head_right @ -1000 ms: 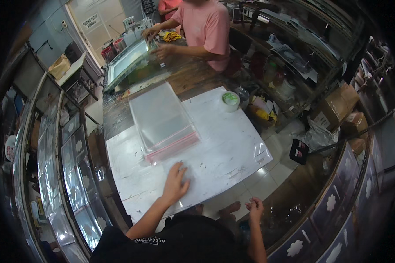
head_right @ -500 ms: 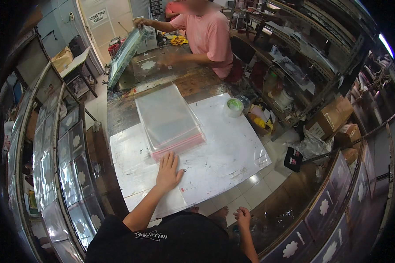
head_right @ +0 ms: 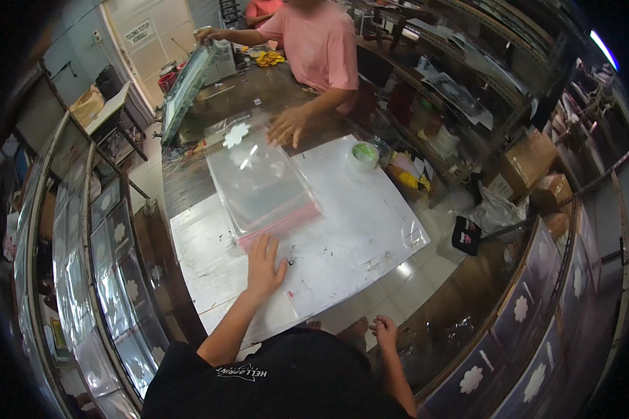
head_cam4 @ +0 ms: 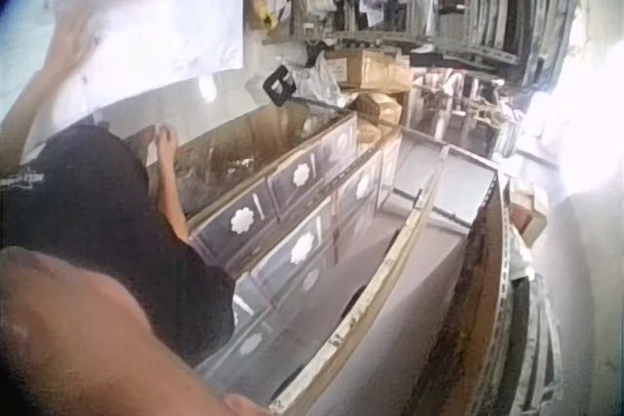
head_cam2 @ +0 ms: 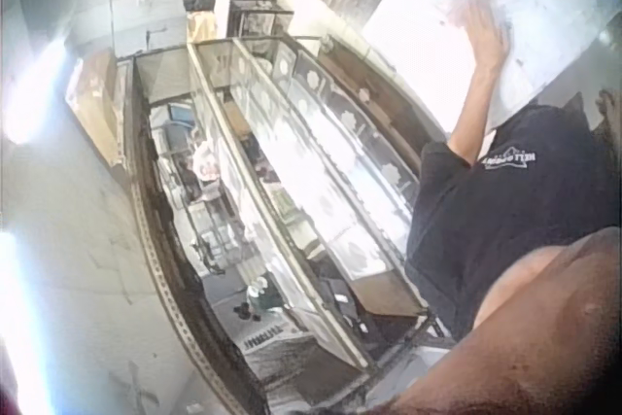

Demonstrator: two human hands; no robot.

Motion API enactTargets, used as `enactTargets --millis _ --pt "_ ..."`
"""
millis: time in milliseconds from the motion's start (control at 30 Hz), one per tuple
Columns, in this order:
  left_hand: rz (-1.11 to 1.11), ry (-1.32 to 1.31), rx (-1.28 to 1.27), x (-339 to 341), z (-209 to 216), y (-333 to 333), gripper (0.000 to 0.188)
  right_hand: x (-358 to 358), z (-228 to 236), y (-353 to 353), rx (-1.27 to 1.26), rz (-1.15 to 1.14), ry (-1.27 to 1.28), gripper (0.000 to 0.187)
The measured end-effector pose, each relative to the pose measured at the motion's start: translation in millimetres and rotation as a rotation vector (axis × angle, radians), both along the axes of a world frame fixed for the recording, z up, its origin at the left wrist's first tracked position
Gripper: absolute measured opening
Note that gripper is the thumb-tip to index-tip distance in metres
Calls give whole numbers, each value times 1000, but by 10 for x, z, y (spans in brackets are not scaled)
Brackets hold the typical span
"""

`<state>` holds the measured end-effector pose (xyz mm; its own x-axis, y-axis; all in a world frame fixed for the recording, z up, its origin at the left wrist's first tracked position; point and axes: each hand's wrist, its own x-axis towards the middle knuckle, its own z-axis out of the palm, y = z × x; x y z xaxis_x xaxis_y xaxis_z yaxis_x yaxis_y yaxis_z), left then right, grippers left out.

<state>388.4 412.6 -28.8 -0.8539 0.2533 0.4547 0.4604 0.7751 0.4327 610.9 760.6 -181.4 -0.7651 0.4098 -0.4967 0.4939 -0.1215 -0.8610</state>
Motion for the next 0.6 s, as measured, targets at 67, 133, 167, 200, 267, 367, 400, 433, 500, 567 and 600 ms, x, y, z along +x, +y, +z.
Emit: enactTargets --millis 67,133,167,200,267,367,400,433,500,567,600 --pt "38 153 -76 -92 187 61 63 65 22 9 4 -19 -3 23" --pt "94 229 -162 -214 436 138 66 143 -3 46 -9 -52 -3 22" --pt "127 228 -212 -278 572 196 66 204 -8 62 3 -62 -6 22" --pt "168 228 -269 -301 645 217 66 248 -5 60 10 -63 -8 22" --pt "56 11 -388 -364 533 174 71 325 -8 48 -8 -78 -11 23" --pt "-68 -64 -475 -335 140 143 45 389 -72 28 -56 -95 -5 25" --pt "-104 -31 -480 -310 67 188 40 416 -100 20 -52 -107 2 27" --pt "-146 3 -485 -269 34 247 35 438 -66 -9 -49 -125 8 28" --pt "-184 -15 -473 -71 61 414 29 365 216 -117 -138 -140 15 31" --pt "-243 -49 -475 162 154 651 28 208 686 -233 -276 -113 82 33" --pt "-284 -74 -485 265 187 788 28 132 898 -278 -367 -78 148 34"
